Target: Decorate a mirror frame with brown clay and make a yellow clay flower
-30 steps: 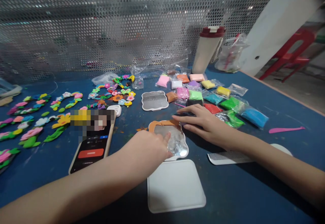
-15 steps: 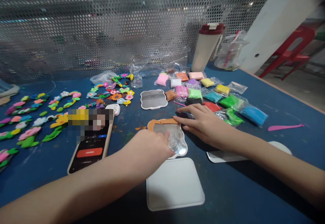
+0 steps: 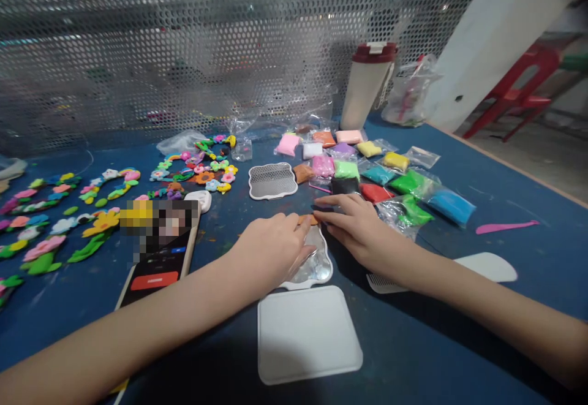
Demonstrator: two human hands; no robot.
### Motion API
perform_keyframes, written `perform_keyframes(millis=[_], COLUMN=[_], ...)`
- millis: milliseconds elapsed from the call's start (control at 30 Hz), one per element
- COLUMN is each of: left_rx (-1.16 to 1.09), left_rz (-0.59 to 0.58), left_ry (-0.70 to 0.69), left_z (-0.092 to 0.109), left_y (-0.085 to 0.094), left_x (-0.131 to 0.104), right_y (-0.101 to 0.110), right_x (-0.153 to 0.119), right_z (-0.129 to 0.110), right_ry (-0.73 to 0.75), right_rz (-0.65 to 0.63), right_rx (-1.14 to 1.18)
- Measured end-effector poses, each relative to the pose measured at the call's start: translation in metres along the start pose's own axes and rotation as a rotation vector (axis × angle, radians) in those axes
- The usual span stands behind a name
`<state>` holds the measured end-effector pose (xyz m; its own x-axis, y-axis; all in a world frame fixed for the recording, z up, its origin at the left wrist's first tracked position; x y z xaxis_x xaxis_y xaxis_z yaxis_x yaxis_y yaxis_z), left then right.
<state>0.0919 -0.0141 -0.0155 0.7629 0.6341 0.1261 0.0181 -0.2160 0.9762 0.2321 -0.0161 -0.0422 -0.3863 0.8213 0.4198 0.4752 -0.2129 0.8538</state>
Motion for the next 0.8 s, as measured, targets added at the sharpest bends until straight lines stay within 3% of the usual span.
perform_keyframes(millis=[233,433,800], left_rx=[-0.037,-0.022,-0.071], left_rz=[-0.01,0.046,0.028], left_ry=[0.006,0.007,-0.046], left_z=[0.001,0.0,-0.004], left_y=[0.001,0.004,0.003], left_x=[0.002,0.005,0.023], right_y=[0.004,0.005,0.005], right_x=[-0.011,-0.015,-0.03], right_z=[-0.011,-0.011,-0.024], right_ry=[-0.09,-0.167,-0.01], right_rz=[0.023,0.042,0.049], right_rx=[0.181,0.15,-0.033])
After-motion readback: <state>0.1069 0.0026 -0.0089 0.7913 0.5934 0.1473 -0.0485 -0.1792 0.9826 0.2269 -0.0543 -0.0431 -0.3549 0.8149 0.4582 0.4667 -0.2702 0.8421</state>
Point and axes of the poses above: each hand's wrist, its own x-axis towards the middle knuckle, its own y-axis out of the back of the hand, z = x × y, the point moved 4 cm from there along x, towards the middle knuckle, and after that the axes turned 10 degrees about z, right-handed, at the moved point
